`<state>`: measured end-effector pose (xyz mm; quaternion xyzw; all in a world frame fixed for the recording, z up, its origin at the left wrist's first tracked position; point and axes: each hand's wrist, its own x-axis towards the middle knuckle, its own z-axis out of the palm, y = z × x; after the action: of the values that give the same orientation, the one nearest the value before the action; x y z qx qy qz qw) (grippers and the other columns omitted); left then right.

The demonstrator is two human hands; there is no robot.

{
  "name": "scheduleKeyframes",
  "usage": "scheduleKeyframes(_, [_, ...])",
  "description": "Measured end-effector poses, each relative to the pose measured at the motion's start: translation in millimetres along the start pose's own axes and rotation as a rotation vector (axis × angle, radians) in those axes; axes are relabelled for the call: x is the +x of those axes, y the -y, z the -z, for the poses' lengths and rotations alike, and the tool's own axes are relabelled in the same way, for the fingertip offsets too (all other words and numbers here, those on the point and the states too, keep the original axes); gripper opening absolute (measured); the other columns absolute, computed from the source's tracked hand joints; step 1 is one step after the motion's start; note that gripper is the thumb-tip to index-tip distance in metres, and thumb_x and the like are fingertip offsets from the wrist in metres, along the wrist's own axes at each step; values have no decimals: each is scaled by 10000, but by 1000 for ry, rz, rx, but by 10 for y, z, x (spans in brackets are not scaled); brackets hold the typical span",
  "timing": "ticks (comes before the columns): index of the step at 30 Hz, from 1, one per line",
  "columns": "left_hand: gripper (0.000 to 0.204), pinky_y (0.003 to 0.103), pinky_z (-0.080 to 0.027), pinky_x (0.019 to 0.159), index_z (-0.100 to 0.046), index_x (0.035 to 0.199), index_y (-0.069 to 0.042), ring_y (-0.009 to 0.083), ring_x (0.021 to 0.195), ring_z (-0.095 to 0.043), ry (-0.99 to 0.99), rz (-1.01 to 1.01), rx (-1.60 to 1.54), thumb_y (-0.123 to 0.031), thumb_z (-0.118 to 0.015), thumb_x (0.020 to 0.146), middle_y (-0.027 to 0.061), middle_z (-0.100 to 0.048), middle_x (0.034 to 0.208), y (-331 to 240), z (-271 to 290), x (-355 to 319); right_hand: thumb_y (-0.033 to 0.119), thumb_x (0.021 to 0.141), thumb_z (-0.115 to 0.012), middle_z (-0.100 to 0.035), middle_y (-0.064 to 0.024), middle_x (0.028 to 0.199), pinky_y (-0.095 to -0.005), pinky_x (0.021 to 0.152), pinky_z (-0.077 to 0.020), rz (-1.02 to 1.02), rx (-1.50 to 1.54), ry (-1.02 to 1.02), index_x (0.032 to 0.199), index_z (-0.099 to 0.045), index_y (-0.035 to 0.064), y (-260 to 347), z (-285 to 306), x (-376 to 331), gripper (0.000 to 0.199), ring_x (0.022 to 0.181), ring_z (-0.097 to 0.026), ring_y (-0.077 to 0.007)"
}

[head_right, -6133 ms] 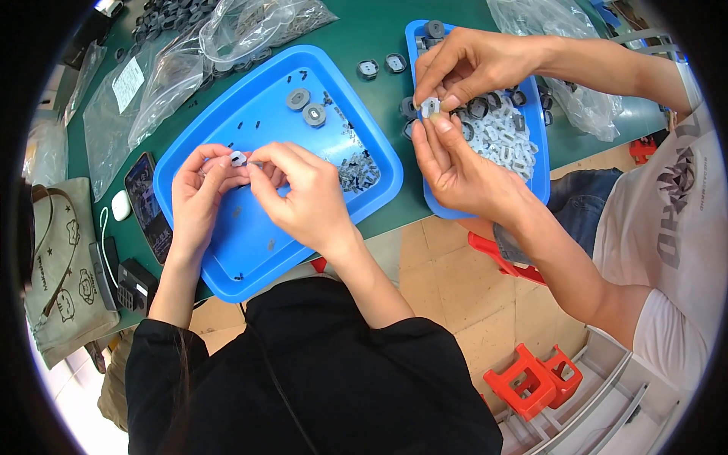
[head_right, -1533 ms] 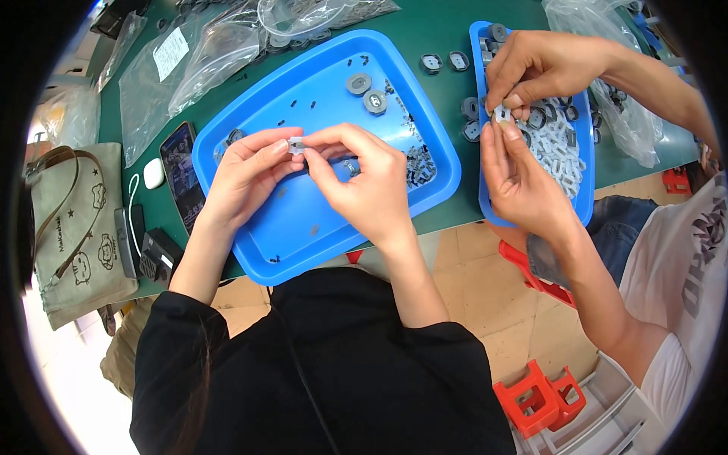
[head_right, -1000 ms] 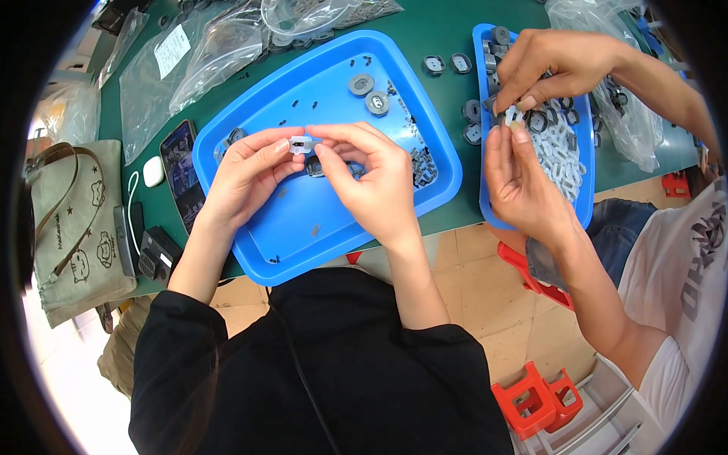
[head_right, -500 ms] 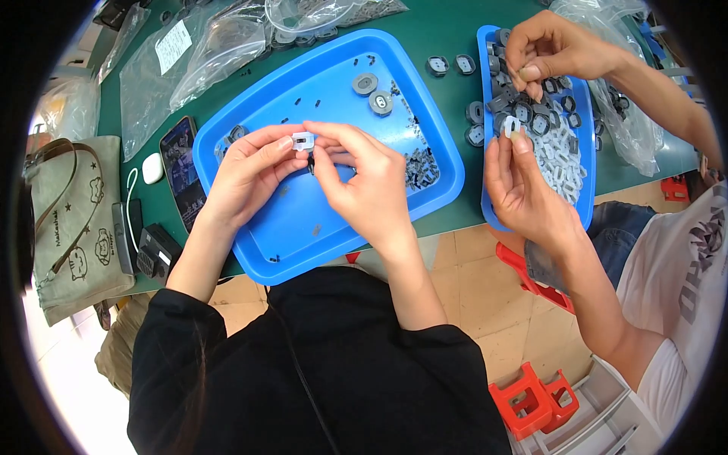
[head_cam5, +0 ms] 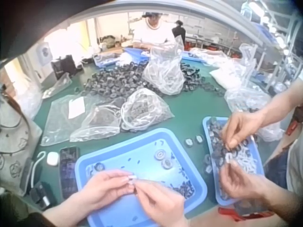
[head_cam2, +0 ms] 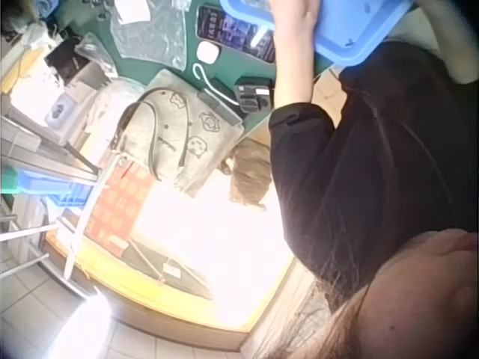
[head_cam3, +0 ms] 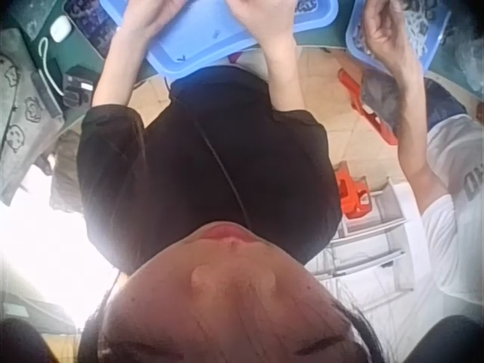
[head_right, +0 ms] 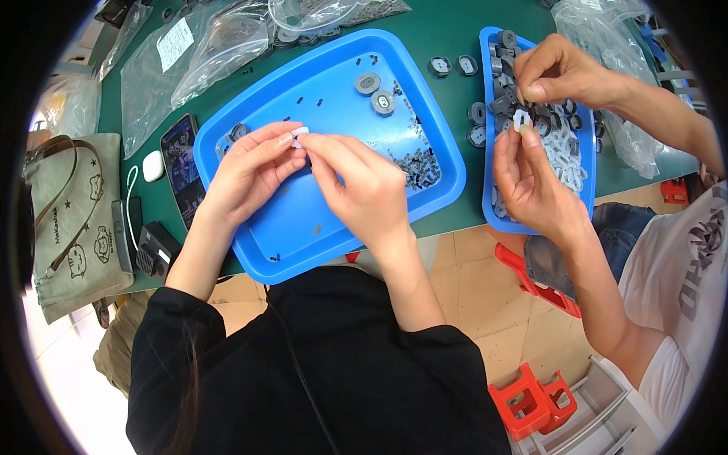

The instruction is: The person assembles small plastic components by hand, inserting white gears and black pegs into grey plastic housings.

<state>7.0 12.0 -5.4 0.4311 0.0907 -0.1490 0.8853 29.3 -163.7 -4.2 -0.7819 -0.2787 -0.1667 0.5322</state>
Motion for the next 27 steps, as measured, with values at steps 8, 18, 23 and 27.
scheduleKeyframes(8, [299,281,-510,886,-538,1165,88,196,968,-625,68,157,-246,-69,-562,912,155,-620,1057,11,47,13,-43,726,-683,-680,-101,814,-277,610,-542,130,-84,-159,904,-683,31,23,-51,-39,192,689,-676,-213])
scheduleKeyframes(18, [248,261,-535,817,-604,1102,57,166,864,-659,-113,-105,200,-68,-609,888,133,-667,945,19,-83,-12,-4,818,-659,-676,-78,839,-226,639,-547,-410,492,2,911,-649,-45,-33,47,7,103,748,-656,-110])
scheduleKeyframes(23, [222,259,-535,815,-623,1079,49,160,867,-659,-67,-150,298,-53,-614,882,133,-664,965,26,-94,-33,22,815,-675,-668,-67,814,-208,590,-528,-563,550,22,888,-657,-30,-40,73,8,91,713,-633,-89])
scheduleKeyframes(27, [216,264,-534,823,-626,1071,51,161,871,-657,-65,-178,313,-35,-620,873,135,-660,979,33,-114,-40,37,824,-670,-665,-63,793,-192,561,-505,-641,561,56,900,-632,-11,-14,66,21,98,709,-630,-75])
